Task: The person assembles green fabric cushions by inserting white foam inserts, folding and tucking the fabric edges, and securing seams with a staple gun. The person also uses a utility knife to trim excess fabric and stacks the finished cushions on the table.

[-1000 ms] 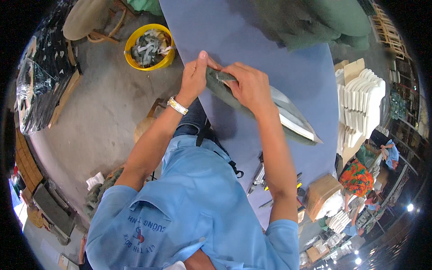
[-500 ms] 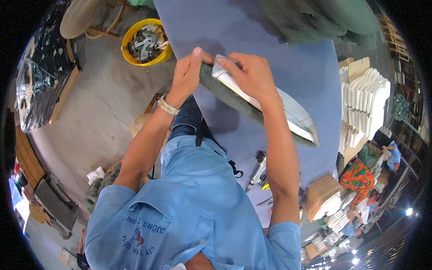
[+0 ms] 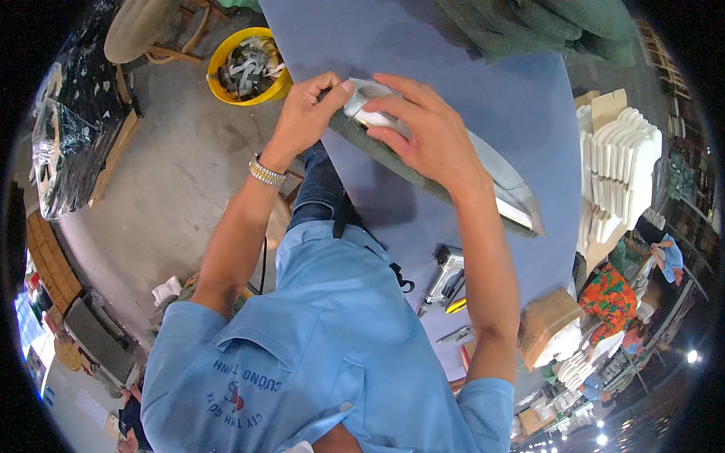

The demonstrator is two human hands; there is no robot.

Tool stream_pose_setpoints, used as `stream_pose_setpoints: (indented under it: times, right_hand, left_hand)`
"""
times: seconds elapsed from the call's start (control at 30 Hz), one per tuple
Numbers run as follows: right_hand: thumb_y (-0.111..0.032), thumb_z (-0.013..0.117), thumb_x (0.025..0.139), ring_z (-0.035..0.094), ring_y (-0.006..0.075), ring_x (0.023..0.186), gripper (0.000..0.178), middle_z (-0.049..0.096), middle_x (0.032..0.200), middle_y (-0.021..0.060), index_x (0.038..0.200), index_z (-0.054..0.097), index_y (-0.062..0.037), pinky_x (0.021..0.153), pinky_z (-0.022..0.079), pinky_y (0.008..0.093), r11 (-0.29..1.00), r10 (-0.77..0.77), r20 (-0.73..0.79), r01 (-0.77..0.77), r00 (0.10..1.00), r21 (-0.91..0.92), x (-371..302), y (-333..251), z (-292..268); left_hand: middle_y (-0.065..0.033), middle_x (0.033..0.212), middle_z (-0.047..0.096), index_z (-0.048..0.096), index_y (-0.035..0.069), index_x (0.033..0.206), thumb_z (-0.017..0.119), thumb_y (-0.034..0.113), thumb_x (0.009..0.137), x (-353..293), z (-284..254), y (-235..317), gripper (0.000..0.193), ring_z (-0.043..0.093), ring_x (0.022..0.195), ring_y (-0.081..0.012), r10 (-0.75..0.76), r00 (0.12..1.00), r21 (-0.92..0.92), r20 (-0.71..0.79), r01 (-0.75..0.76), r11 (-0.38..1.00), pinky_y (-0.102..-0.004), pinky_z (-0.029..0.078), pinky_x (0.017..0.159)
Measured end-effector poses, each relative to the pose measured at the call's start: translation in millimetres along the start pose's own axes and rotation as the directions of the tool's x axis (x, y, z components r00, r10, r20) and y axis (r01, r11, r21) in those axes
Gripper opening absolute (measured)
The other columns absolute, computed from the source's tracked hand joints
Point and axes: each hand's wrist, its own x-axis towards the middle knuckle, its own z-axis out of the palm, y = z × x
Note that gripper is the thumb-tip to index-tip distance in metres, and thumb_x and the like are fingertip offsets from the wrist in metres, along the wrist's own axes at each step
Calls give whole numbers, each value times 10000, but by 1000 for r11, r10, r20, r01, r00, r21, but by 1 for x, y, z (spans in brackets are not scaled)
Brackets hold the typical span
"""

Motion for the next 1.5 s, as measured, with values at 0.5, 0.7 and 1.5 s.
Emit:
stream_pose_setpoints:
  times: [0.5, 0.7, 1.5]
  right_hand:
    - [-157, 735, 891, 714, 306, 901, 172, 717, 1149, 33, 1052, 685, -123, 756, 585, 402, 987, -24, 68, 35, 997, -157, 14, -11, 13]
    - [-136, 742, 884, 718, 273, 801, 148, 736, 1025, 35, 1016, 683, -103, 687, 574, 390, 978, -97, -18, 91, 995, -190, 13, -5, 36]
    - [-170, 732, 901, 689, 294, 736, 111, 731, 965, 50, 990, 731, -106, 641, 550, 393, 999, -41, 1, 41, 999, 34, 18, -4, 32]
  left_hand:
    - [0, 683, 410, 541, 24, 825, 578, 306, 1046, -7, -4, -9, 360, 382, 668, -90, 72, 997, 2, 21, -72, 997, -298, 367, 587]
    - [-12, 742, 369, 500, 26, 879, 495, 288, 1091, -13, -5, -12, 338, 367, 709, -117, 169, 985, -11, 16, -169, 986, -308, 377, 627]
    - [-77, 816, 503, 542, 11, 972, 521, 292, 1065, -22, -17, -14, 296, 470, 755, -186, 125, 987, -51, 97, -120, 991, -352, 435, 709]
